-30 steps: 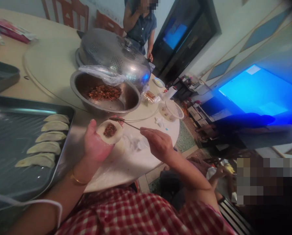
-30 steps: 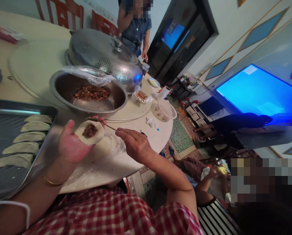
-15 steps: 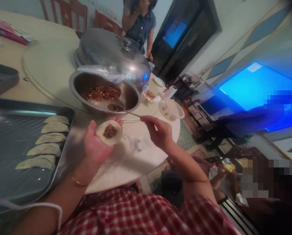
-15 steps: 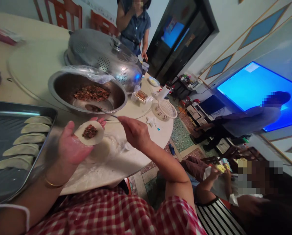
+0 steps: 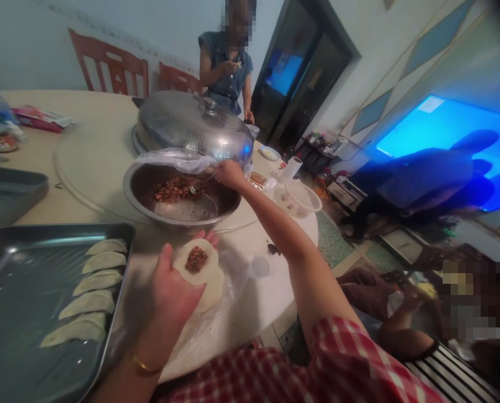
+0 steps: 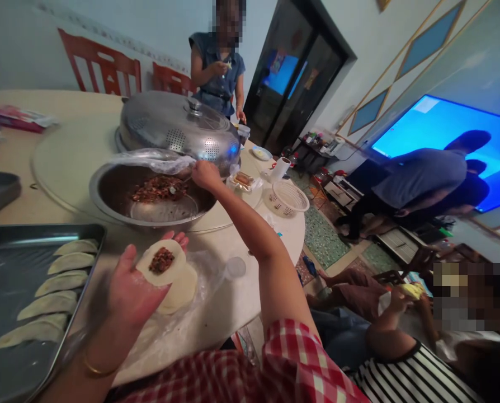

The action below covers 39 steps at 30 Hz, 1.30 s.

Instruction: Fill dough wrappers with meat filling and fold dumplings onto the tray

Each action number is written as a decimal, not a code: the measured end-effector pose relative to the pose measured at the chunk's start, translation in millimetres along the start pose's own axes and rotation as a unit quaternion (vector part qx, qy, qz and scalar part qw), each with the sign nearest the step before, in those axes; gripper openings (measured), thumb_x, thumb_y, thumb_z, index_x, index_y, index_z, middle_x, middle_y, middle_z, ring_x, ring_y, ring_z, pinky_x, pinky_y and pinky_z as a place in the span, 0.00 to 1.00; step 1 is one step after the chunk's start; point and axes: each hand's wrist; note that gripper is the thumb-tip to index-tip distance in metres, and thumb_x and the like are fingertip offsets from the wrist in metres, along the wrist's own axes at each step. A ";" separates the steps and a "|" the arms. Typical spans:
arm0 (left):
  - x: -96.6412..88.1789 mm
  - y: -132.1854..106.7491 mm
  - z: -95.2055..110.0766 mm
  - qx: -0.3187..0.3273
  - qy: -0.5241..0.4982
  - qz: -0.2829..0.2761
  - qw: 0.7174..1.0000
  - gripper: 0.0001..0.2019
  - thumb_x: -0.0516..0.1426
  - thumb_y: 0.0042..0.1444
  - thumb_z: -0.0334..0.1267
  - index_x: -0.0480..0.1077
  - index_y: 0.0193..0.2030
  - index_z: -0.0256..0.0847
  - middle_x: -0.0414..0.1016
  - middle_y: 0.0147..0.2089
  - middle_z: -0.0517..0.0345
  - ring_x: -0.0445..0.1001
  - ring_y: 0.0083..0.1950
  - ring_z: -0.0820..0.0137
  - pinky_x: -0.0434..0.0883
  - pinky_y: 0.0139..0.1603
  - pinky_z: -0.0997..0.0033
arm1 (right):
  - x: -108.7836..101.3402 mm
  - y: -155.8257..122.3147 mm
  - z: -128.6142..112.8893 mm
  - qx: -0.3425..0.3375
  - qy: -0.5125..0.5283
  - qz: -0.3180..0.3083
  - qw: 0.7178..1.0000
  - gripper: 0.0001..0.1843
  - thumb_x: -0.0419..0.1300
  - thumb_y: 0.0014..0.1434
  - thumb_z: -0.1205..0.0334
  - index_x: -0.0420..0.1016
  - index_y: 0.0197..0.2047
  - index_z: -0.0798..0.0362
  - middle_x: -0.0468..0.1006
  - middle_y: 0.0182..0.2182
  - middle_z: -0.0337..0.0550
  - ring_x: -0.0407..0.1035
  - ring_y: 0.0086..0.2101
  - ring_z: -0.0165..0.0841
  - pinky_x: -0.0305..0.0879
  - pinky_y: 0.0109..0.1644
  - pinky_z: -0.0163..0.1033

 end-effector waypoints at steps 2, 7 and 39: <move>-1.4 -0.4 0.2 -0.005 -0.002 -0.007 1.000 0.30 0.44 0.69 0.50 0.63 0.69 0.33 0.81 0.53 0.35 0.83 0.51 0.56 0.82 0.44 0.61 | 8.6 9.6 -1.1 0.020 0.000 -0.028 0.999 0.31 0.40 0.69 0.66 0.78 0.28 0.71 0.84 0.33 0.48 0.81 0.41 0.30 0.68 0.48 0.30; -4.8 1.2 -0.7 0.004 -0.006 -0.040 0.999 0.32 0.45 0.69 0.49 0.58 0.71 0.27 0.80 0.54 0.29 0.83 0.51 0.52 0.83 0.45 0.58 | 23.4 24.9 0.6 0.030 0.021 -0.028 0.999 0.24 0.49 0.71 0.65 0.80 0.29 0.66 0.85 0.37 0.51 0.80 0.50 0.41 0.72 0.52 0.36; 5.1 -61.2 -62.1 -0.003 0.132 -0.007 0.991 0.31 0.45 0.68 0.51 0.66 0.63 0.22 0.78 0.54 0.26 0.82 0.53 0.50 0.83 0.45 0.55 | -11.5 -283.4 84.6 -0.001 0.034 -0.107 0.994 0.24 0.50 0.72 0.45 0.83 0.53 0.45 0.54 0.75 0.43 0.38 0.75 0.52 0.36 0.75 0.70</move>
Point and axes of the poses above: each hand's wrist, its own y-axis towards the middle knuckle, its own x-axis out of the palm, z = x × y
